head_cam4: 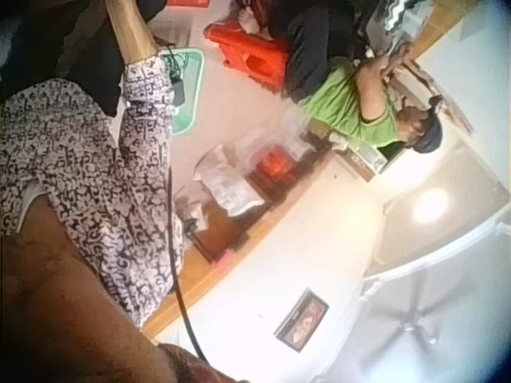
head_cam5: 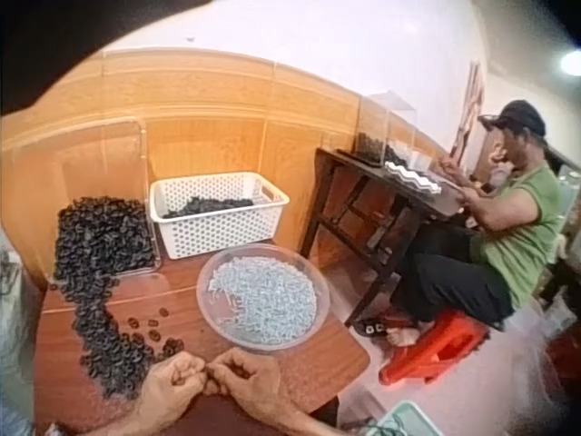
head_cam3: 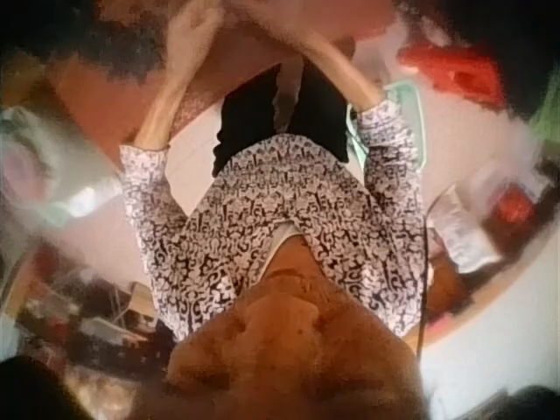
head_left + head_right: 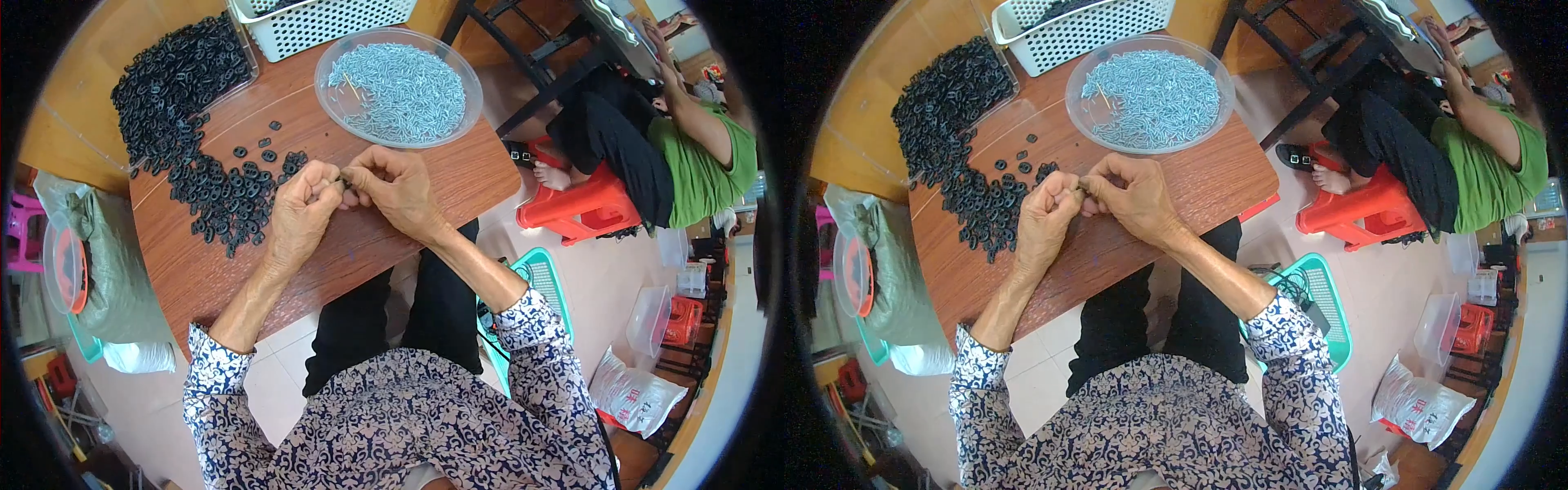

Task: The person assembles plastic clips by taking pins from a bowl and inserting them into the clips by hand.

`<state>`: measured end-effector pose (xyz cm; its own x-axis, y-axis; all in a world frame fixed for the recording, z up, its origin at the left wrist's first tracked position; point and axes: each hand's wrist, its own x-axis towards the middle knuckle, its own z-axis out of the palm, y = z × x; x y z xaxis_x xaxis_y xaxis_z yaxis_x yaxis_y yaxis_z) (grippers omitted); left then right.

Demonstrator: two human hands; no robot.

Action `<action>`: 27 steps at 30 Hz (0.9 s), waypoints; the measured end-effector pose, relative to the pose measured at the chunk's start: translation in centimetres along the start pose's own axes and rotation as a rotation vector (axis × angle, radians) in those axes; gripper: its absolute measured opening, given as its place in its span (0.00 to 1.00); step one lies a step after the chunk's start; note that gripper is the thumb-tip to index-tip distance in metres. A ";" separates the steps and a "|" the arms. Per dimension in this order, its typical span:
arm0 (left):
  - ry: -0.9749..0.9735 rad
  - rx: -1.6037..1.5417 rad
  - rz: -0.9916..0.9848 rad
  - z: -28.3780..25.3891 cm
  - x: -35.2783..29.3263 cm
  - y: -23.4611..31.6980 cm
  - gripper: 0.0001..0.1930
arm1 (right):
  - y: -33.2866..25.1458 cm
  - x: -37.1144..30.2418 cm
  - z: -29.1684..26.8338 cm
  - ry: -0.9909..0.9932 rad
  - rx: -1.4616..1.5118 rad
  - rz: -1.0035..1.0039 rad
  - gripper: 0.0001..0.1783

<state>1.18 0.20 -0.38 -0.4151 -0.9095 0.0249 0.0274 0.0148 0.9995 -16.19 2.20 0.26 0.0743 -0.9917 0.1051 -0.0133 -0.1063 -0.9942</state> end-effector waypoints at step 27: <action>-0.213 1.319 0.253 -14.6 5.2 4.5 0.11 | -0.1 -0.7 0.3 0.019 0.076 0.019 0.06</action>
<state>12.44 -10.54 3.98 -0.6631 -0.7430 0.0909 -0.7098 0.6627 0.2388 -15.96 2.93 0.24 0.0555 -0.9948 0.0859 0.0610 -0.0825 -0.9947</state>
